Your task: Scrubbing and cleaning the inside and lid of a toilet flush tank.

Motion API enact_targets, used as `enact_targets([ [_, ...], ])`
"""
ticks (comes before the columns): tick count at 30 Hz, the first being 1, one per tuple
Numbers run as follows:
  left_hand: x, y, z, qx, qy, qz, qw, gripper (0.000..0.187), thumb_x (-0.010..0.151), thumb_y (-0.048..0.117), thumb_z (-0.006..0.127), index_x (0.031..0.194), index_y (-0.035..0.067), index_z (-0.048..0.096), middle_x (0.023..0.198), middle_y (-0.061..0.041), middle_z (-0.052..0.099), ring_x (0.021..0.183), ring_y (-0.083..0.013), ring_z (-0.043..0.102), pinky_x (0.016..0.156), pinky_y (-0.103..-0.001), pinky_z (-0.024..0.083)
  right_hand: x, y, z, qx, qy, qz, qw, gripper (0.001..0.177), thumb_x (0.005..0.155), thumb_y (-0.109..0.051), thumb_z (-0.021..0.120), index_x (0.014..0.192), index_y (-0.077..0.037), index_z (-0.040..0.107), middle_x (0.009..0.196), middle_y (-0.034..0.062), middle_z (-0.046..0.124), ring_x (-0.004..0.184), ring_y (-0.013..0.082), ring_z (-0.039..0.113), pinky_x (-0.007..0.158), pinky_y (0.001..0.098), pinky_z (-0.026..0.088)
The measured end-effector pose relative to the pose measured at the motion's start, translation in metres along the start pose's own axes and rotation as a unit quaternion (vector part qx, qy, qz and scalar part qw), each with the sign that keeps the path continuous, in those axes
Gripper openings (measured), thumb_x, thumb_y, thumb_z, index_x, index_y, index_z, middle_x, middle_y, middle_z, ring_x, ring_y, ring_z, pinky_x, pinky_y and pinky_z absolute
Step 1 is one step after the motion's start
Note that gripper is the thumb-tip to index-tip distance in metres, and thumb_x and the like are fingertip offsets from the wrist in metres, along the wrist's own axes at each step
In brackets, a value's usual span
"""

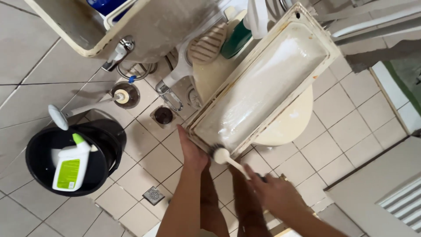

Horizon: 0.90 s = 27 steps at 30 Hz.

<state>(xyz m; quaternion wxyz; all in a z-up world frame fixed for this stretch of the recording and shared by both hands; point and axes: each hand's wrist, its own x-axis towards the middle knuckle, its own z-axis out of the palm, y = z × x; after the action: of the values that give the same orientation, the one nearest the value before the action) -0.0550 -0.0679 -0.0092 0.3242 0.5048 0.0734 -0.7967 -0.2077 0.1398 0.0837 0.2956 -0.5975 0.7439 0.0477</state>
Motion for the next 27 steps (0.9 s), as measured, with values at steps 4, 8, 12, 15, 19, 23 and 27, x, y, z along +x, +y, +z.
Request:
enact_targets([
  [4, 0.002, -0.006, -0.006, 0.106, -0.069, 0.07, 0.989, 0.075, 0.098, 0.067, 0.036, 0.145, 0.01, 0.05, 0.142, -0.007, 0.06, 0.13, -0.0278, 0.054, 0.115, -0.042, 0.039, 0.024, 0.062, -0.003, -0.007, 0.03, -0.028, 0.999, 0.044, 0.104, -0.047, 0.05, 0.143, -0.027, 0.048, 0.067, 0.0072, 0.065, 0.034, 0.017, 0.051, 0.033, 0.0367, 0.041],
  [8, 0.011, -0.014, -0.014, 0.072, -0.103, 0.112, 0.986, 0.08, 0.101, 0.069, 0.034, 0.147, 0.005, 0.047, 0.144, -0.01, 0.057, 0.132, -0.0294, 0.052, 0.117, -0.042, 0.038, 0.093, -0.015, -0.116, -0.066, 0.041, 0.043, 0.996, 0.058, 0.103, -0.051, 0.051, 0.156, -0.033, 0.04, 0.055, 0.0072, 0.066, 0.039, 0.0249, 0.051, 0.038, 0.0419, 0.047],
  [12, 0.014, -0.015, -0.018, 0.082, -0.003, 0.088, 0.993, 0.084, 0.095, 0.072, 0.03, 0.149, 0.009, 0.044, 0.147, -0.009, 0.053, 0.132, -0.0291, 0.05, 0.115, -0.041, 0.037, 0.124, 0.025, -0.086, -0.012, -0.175, 0.039, 0.984, 0.063, 0.103, -0.046, 0.046, 0.161, -0.037, 0.025, 0.13, 0.0175, 0.06, 0.063, 0.0266, 0.067, 0.053, 0.0413, 0.057],
  [15, 0.021, -0.016, -0.029, 0.175, 0.006, 0.12, 0.977, 0.089, 0.095, 0.073, 0.031, 0.152, 0.004, 0.038, 0.152, -0.013, 0.049, 0.137, -0.0288, 0.048, 0.117, -0.04, 0.035, 0.146, 0.113, -0.094, -0.115, -0.129, 0.076, 0.982, 0.072, 0.089, -0.037, 0.061, 0.156, -0.035, 0.034, 0.115, 0.0095, 0.072, 0.091, 0.0298, 0.072, 0.069, 0.0456, 0.06],
  [19, 0.025, -0.015, -0.031, 0.23, 0.039, 0.12, 0.965, 0.092, 0.094, 0.071, 0.031, 0.157, 0.005, 0.028, 0.158, -0.014, 0.044, 0.141, -0.028, 0.045, 0.119, -0.038, 0.033, 0.154, 0.113, -0.143, -0.109, -0.03, 0.237, 0.965, 0.038, 0.111, -0.028, 0.046, 0.147, -0.018, 0.047, 0.103, 0.0126, 0.075, 0.092, 0.0306, 0.072, 0.081, 0.0416, 0.058],
  [23, 0.019, -0.009, -0.02, 0.225, -0.017, 0.127, 0.966, 0.093, 0.095, 0.073, 0.029, 0.158, 0.004, 0.03, 0.16, -0.012, 0.043, 0.142, -0.0257, 0.043, 0.119, -0.035, 0.03, 0.138, 0.081, -0.021, -0.171, -0.007, 0.083, 0.982, 0.034, 0.096, -0.017, 0.057, 0.128, -0.006, 0.058, 0.094, 0.0104, 0.071, 0.087, 0.0269, 0.07, 0.075, 0.0438, 0.057],
  [27, 0.023, -0.012, -0.025, 0.229, 0.001, 0.128, 0.965, 0.093, 0.094, 0.072, 0.03, 0.157, 0.003, 0.032, 0.158, -0.013, 0.045, 0.14, -0.0267, 0.045, 0.117, -0.036, 0.033, 0.115, 0.008, -0.092, -0.047, -0.182, 0.094, 0.978, 0.06, 0.102, -0.025, 0.045, 0.158, -0.01, 0.031, 0.084, 0.0148, 0.073, 0.067, 0.0304, 0.073, 0.054, 0.0457, 0.059],
])
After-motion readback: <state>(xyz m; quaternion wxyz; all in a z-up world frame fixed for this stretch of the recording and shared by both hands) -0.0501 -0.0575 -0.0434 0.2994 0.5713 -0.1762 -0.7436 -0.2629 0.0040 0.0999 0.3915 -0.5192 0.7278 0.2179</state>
